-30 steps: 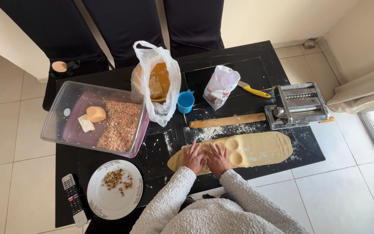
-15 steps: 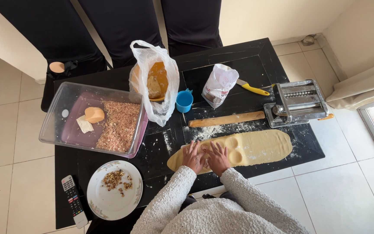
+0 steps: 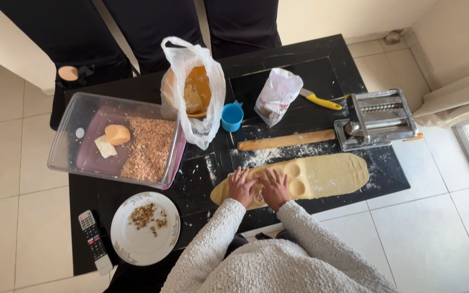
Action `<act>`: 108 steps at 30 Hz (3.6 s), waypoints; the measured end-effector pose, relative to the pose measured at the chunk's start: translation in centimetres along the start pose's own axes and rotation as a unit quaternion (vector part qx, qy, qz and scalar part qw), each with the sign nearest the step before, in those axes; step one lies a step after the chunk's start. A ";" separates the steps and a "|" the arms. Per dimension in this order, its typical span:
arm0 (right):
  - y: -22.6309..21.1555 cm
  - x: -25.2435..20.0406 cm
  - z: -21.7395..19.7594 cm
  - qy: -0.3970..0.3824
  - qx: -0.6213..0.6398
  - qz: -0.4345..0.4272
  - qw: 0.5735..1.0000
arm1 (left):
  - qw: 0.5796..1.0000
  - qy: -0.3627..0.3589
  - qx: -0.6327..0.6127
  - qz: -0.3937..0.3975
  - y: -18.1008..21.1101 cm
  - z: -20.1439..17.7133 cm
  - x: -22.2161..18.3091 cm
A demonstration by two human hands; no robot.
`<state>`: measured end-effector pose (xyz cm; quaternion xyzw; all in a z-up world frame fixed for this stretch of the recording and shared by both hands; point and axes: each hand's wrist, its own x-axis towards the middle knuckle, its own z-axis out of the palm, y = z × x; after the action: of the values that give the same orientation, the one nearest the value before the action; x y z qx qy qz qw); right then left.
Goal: Filling and sealing dough circles to prepare ravioli.
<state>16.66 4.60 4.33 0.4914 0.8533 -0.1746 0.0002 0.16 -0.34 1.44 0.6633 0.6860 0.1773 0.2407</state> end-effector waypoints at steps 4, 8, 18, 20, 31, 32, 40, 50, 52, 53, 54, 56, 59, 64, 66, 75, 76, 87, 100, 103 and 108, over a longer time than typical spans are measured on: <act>1.3 -0.4 1.8 0.020 0.030 -0.008 0.999 | 0.998 0.051 0.026 -0.002 -0.5 0.4 0.0; 1.9 -1.8 2.7 0.070 0.080 -0.023 0.994 | 0.997 0.061 0.039 0.001 0.0 0.3 -1.2; 1.6 -1.2 2.7 0.048 0.040 -0.021 0.998 | 0.987 -0.015 0.152 0.043 0.7 0.6 -0.4; 0.9 -0.9 2.0 0.039 0.027 -0.014 0.999 | 0.977 -0.036 0.205 0.043 0.8 0.8 -0.3; 0.3 -0.3 1.3 -0.007 0.003 0.016 1.000 | 0.992 -0.016 0.126 0.013 0.7 0.9 -1.1; 0.3 -0.3 1.3 -0.004 0.010 0.013 1.000 | 0.991 0.004 0.132 0.023 0.4 1.3 -1.0; -0.2 0.2 0.5 -0.004 -0.001 0.013 1.000 | 0.990 -0.014 0.143 0.006 0.8 0.9 -0.2; 0.7 0.4 0.5 -0.011 0.023 -0.021 0.999 | 0.983 -0.026 0.179 0.030 0.1 0.9 -0.1; 0.8 0.8 0.4 -0.011 0.024 -0.031 0.999 | 0.982 -0.009 0.183 0.039 0.2 0.2 0.4; 0.8 0.9 0.5 -0.013 0.020 -0.037 0.999 | 0.980 -0.036 0.196 0.031 0.4 -0.3 0.4; 0.8 1.0 0.5 -0.015 0.015 -0.042 0.999 | 0.976 -0.063 0.208 0.023 0.6 -0.8 0.3; 1.1 0.8 0.5 -0.020 0.011 -0.049 0.999 | 0.972 -0.079 0.219 0.025 0.0 -0.6 0.6; 1.8 0.9 0.5 -0.024 0.010 -0.063 0.998 | 0.963 -0.076 0.253 0.061 -1.8 0.6 1.3; 2.5 1.0 0.5 -0.023 0.019 -0.080 0.996 | 0.934 -0.053 0.330 0.127 -2.6 0.8 1.7; 2.4 1.0 0.4 -0.020 0.011 -0.073 0.997 | 0.925 -0.071 0.345 0.139 -2.5 0.8 2.1; 2.8 0.5 1.0 0.034 0.040 -0.085 0.995 | 0.956 -0.038 0.258 0.136 -2.3 1.1 1.6; 2.8 0.5 1.0 0.033 0.041 -0.085 0.995 | 0.956 -0.039 0.258 0.136 -2.0 0.6 1.3; 2.2 0.9 0.5 0.043 0.024 -0.095 0.994 | 0.963 -0.047 0.233 0.125 -1.4 0.7 0.8; 3.0 -0.9 -0.3 0.046 0.116 -0.098 0.987 | 0.993 -0.005 0.065 0.098 -0.9 0.7 -0.1; 3.1 -1.1 0.0 0.046 0.105 -0.102 0.988 | 0.991 -0.028 0.087 0.094 -0.5 0.4 0.0; 2.1 -0.6 -1.1 0.011 0.075 -0.101 0.992 | 0.995 -0.039 0.070 0.065 -1.1 0.9 -0.4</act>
<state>18.86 5.39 4.84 0.4031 0.8829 -0.2323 -0.0637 -0.24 -0.91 0.14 0.7280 0.6425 0.1181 0.2079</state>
